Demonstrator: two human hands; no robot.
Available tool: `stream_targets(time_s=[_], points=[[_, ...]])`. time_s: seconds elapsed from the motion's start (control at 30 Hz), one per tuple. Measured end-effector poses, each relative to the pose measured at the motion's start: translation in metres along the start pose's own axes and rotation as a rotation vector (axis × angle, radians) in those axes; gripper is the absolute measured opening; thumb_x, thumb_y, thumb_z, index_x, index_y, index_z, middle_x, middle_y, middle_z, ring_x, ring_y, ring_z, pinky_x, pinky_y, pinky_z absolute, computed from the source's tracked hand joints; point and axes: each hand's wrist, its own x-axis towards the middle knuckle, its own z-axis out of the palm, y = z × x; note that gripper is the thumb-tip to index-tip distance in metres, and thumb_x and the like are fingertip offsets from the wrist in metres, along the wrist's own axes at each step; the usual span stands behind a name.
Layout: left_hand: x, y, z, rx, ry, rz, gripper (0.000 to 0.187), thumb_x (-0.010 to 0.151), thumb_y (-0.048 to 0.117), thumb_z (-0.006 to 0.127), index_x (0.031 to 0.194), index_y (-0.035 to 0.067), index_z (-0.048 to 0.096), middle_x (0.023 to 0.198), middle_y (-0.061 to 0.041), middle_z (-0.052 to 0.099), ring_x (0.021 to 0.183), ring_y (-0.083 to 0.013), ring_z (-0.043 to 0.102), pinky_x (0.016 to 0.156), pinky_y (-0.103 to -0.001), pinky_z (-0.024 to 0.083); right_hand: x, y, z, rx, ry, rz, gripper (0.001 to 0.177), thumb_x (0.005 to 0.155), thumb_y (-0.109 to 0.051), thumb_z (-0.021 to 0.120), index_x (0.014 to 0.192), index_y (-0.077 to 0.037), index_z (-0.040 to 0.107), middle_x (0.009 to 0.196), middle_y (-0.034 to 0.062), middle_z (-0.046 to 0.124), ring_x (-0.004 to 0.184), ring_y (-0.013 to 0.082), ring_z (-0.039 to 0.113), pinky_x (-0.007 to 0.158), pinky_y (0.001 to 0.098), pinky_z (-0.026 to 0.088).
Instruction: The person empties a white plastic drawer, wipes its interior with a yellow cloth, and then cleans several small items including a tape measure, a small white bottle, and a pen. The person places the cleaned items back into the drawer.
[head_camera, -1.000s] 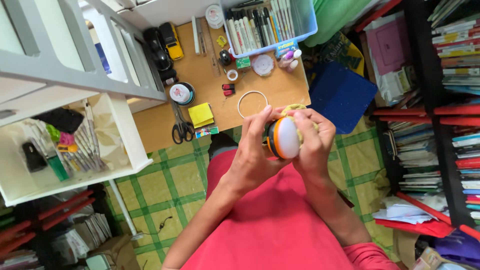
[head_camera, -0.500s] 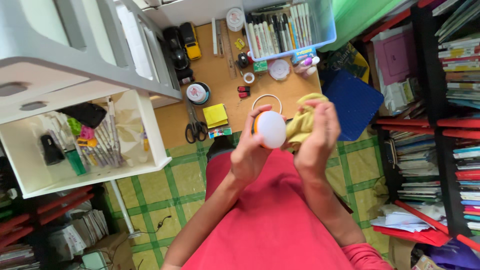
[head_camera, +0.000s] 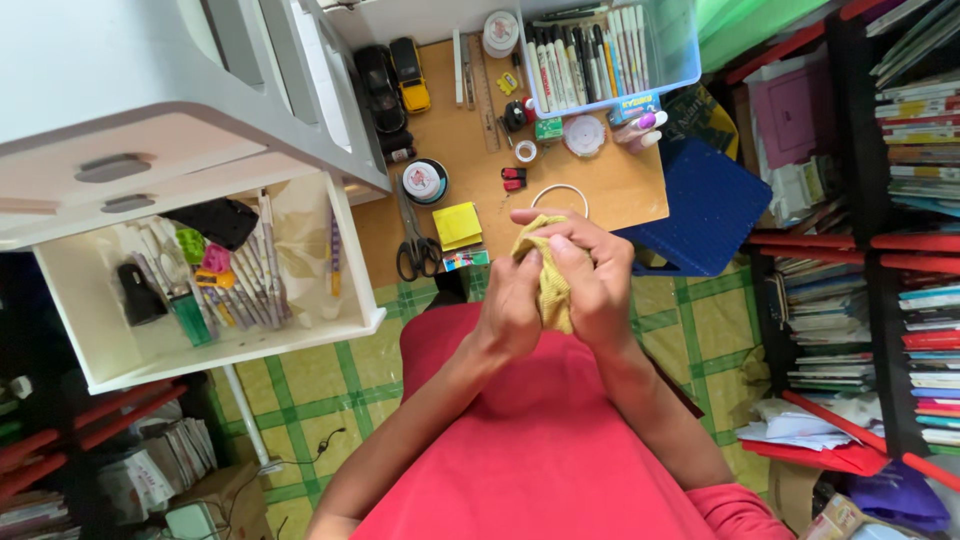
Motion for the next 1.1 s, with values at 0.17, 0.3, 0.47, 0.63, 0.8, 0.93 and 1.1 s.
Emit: stream_targets(time_s=[0.17,0.3,0.47,0.63,0.8,0.93,1.1], points=[[-0.002,0.023,-0.011,-0.082,-0.008,0.019,0.038,0.108,0.025,0.034,0.107,-0.001,0.062,0.091,-0.020,0.067,0.083,-0.0353,0.067,0.079,-0.042,0.052,0.008,0.020,0.003,0.229,0.115,0.231,0.042,0.106,-0.021,0.051,0.116,0.014,0.071,0.117,0.0253,0.071,0.098,0.0239,0.068,0.092,0.0346,0.053],[-0.006,0.033,-0.016,0.122,0.013,0.415,0.040,0.108,0.023,0.035,0.133,-0.001,0.056,0.130,-0.023,0.057,0.120,-0.0391,0.056,0.109,-0.041,0.045,0.005,0.017,0.022,0.374,0.154,0.186,0.049,0.104,-0.027,0.047,0.133,0.011,0.057,0.132,0.0211,0.066,0.122,0.0272,0.067,0.108,0.0390,0.054],[-0.017,0.043,-0.017,0.130,0.155,0.342,0.047,0.109,0.022,0.039,0.148,-0.004,0.042,0.148,-0.028,0.049,0.142,-0.0452,0.046,0.122,-0.046,0.034,-0.018,-0.007,0.054,0.438,0.120,0.151,0.051,0.103,-0.026,0.046,0.142,0.007,0.051,0.145,0.0207,0.058,0.136,0.0303,0.060,0.114,0.0446,0.050],[-0.010,0.026,-0.017,-0.166,0.137,0.146,0.044,0.113,0.030,0.029,0.139,0.001,0.049,0.128,-0.018,0.057,0.120,-0.0289,0.058,0.109,-0.038,0.046,-0.033,-0.012,0.070,-0.170,0.300,-0.059,0.034,0.104,-0.018,0.048,0.131,0.000,0.057,0.147,0.0247,0.053,0.134,0.0354,0.054,0.115,0.0424,0.044],[-0.007,-0.010,-0.015,-0.775,-0.097,-0.120,0.041,0.123,0.032,0.029,0.130,0.000,0.054,0.108,-0.012,0.063,0.102,-0.0199,0.059,0.094,-0.032,0.050,-0.032,0.006,0.068,-0.576,0.281,-0.556,0.022,0.105,-0.009,0.043,0.107,-0.002,0.064,0.148,0.0212,0.055,0.147,0.0406,0.046,0.131,0.0446,0.033],[-0.012,-0.016,-0.008,-0.714,-0.014,-0.128,0.040,0.115,0.029,0.035,0.137,0.000,0.053,0.125,-0.006,0.061,0.113,-0.0174,0.058,0.101,-0.032,0.049,-0.013,0.015,0.049,-0.176,0.365,-0.215,0.032,0.105,-0.014,0.039,0.115,0.003,0.064,0.145,0.0230,0.061,0.133,0.0328,0.062,0.116,0.0380,0.050],[-0.021,0.009,-0.016,-0.407,0.072,0.068,0.047,0.116,0.037,0.034,0.141,-0.002,0.043,0.137,-0.007,0.052,0.127,-0.0162,0.048,0.108,-0.030,0.037,-0.013,0.011,0.032,-0.628,0.187,-0.181,0.042,0.106,-0.028,0.053,0.126,0.007,0.066,0.134,0.0204,0.068,0.123,0.0255,0.070,0.109,0.0347,0.055]])
